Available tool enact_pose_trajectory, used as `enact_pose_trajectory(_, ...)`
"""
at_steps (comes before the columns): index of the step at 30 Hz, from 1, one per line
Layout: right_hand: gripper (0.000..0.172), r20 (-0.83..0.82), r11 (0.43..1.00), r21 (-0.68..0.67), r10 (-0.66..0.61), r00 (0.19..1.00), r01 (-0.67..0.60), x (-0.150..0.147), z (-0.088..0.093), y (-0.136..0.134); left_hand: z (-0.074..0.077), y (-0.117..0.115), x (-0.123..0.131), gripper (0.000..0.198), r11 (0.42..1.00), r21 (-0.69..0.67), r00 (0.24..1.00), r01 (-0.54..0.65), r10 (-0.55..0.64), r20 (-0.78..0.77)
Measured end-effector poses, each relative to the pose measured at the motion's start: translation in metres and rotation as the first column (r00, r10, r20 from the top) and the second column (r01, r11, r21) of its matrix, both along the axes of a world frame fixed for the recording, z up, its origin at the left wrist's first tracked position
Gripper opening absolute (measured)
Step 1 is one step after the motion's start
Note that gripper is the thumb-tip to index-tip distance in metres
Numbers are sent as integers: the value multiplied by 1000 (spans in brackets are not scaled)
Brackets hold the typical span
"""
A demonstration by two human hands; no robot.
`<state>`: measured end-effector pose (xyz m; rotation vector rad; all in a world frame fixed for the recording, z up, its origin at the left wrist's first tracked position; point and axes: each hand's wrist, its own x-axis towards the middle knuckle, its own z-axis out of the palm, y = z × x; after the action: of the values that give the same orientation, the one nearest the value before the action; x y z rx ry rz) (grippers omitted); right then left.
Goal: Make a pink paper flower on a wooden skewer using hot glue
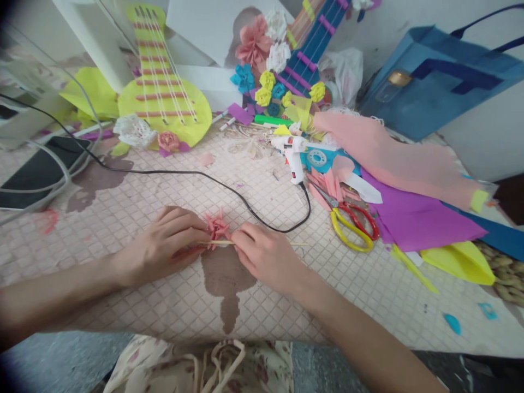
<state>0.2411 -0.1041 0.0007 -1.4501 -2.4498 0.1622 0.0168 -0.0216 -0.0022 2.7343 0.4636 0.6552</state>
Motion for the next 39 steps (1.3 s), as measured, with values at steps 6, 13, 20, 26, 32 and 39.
enact_pose_trajectory(6,18,-3,1000,1,-1,1000,1,1,0,0,0,1,-1,9,999,31,1000,12,-12,-7)
enact_pose_trajectory(13,17,-15,1000,9,-6,1000,6,0,-1,0,-3,2,-2,8,999,48,1000,26,-26,-2)
enact_pose_trajectory(20,19,-25,1000,15,-6,1000,6,-1,1,0,-4,3,-2,11,997,77,1000,20,-19,-21)
enact_pose_trajectory(26,19,-22,1000,-8,-11,1000,11,-1,0,0,-1,2,-1,11,994,110,1000,13,-11,-25)
enact_pose_trajectory(32,19,-18,1000,-5,-11,1000,11,-1,-1,0,-2,1,-2,10,990,138,999,4,2,-46)
enact_pose_trajectory(39,19,-18,1000,-4,-6,1000,6,0,-1,0,-2,1,-1,10,987,163,998,3,7,-65)
